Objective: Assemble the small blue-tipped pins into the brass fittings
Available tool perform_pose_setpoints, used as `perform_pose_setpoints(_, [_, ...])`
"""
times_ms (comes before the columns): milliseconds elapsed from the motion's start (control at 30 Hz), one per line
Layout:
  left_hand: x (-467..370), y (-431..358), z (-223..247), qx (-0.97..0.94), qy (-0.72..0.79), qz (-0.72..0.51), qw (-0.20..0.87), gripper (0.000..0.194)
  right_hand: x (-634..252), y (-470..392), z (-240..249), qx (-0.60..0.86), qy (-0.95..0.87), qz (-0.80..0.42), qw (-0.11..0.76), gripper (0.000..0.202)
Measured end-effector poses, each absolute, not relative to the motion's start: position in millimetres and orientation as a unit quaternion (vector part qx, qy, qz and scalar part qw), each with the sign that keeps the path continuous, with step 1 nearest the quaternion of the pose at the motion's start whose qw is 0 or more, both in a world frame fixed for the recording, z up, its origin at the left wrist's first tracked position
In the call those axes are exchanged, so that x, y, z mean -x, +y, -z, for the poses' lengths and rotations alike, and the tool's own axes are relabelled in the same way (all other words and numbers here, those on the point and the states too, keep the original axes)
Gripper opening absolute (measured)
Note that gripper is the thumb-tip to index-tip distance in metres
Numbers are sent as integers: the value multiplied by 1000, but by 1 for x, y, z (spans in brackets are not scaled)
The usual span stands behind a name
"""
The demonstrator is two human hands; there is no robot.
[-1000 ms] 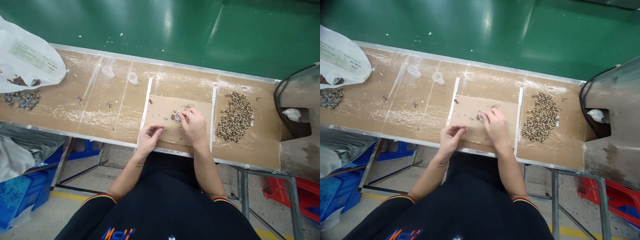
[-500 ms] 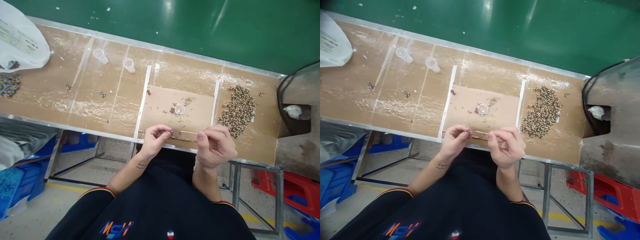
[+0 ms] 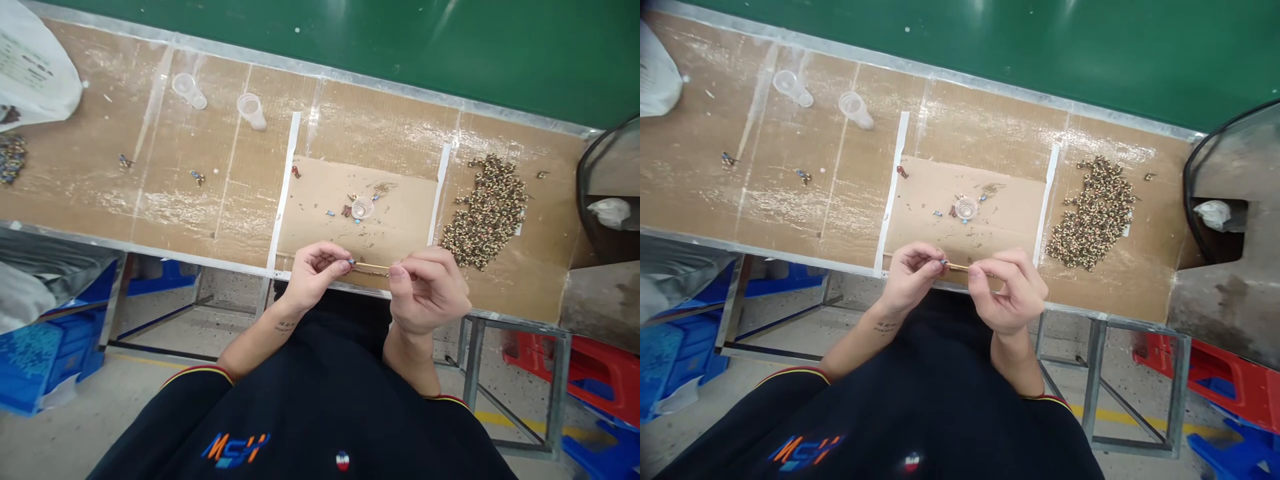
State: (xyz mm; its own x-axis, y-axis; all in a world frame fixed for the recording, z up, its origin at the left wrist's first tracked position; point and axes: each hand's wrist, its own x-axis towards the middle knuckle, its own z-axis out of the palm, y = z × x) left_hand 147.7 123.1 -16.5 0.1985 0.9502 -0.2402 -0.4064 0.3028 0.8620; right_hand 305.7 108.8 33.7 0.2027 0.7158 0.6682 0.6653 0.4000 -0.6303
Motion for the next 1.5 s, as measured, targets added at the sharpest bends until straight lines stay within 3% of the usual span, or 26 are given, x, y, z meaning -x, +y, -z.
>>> perform_pose_setpoints(567, [-148, 125, 11, -305, 393, -489, 717, 33, -304, 109, -32, 520, -640, -47, 564, 10])
perform_pose_setpoints(800, [-146, 127, 9, -256, 350, -489, 757, 30, -329, 130, -28, 532, -566, 11, 629, 13])
perform_pose_setpoints(1167, [-139, 127, 11, -244, 287, -510, 773, 28, -311, 171, 16, 603, -675, -84, 417, 16])
perform_pose_setpoints(1400, [-129, 130, 14, -239, 293, -529, 760, 23, -395, 152, -3, 711, -517, 50, 474, 27])
perform_pose_setpoints(1500, [-131, 133, 16, -240, 291, -528, 761, 24, -439, 139, -4, 764, -504, 42, 401, 25])
